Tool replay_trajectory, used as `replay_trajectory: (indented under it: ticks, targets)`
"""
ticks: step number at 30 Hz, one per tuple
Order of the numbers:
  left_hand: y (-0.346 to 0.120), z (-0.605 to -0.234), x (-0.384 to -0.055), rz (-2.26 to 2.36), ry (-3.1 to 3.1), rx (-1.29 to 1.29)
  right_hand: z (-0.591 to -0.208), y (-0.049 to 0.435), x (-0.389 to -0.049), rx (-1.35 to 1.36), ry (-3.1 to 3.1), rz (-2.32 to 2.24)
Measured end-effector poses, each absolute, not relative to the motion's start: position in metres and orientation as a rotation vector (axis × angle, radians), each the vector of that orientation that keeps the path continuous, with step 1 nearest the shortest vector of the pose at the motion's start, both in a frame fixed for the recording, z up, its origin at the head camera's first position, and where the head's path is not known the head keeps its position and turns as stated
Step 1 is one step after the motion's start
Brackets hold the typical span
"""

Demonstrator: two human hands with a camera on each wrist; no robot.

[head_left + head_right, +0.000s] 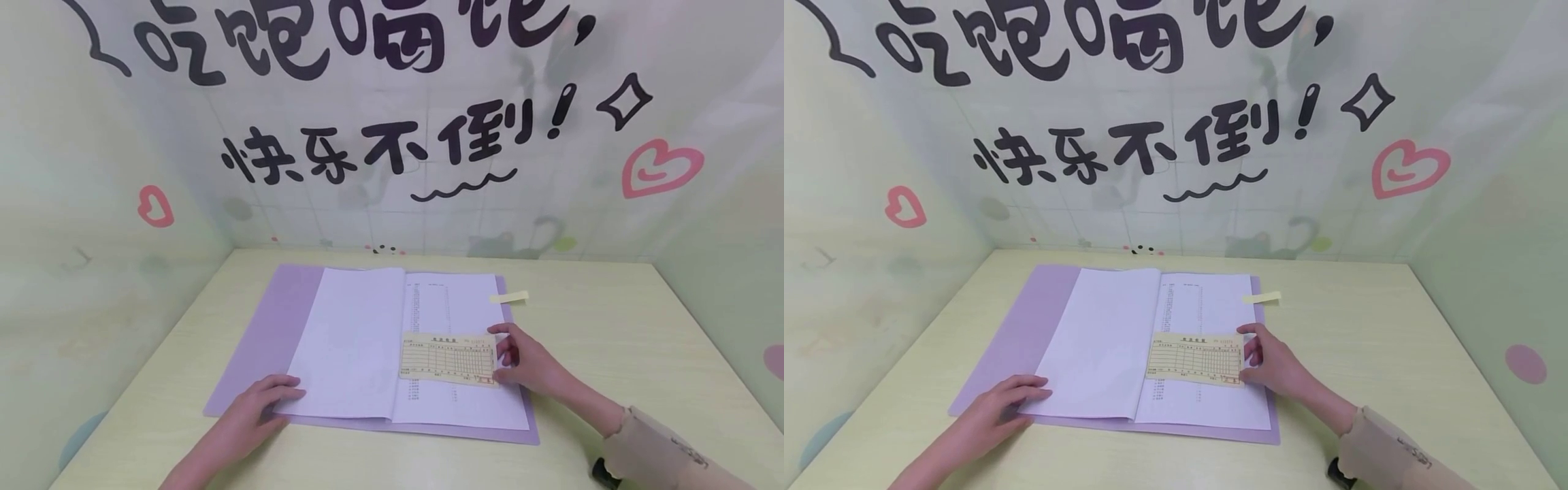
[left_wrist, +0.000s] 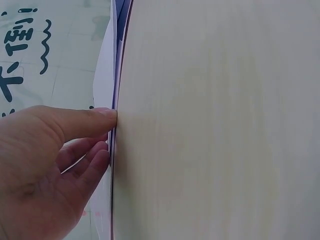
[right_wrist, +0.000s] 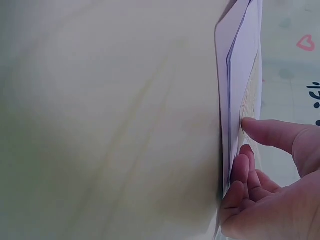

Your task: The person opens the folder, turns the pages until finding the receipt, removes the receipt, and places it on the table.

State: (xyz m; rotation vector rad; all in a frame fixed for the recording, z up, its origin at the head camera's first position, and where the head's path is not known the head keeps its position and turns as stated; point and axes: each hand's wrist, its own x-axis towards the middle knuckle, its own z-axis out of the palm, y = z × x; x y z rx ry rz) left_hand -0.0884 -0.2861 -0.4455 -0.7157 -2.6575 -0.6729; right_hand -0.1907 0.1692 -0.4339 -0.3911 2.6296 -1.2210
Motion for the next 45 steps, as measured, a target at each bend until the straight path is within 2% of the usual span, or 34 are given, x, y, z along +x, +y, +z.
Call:
replay_trajectory:
  ticks: [45]
  targets:
    - [-0.2846, -0.4447, -0.0850, -0.691, -2.679, -0.681, -0.4320, 0.1733, -0.1917, -0.326, 2.649, -1.353]
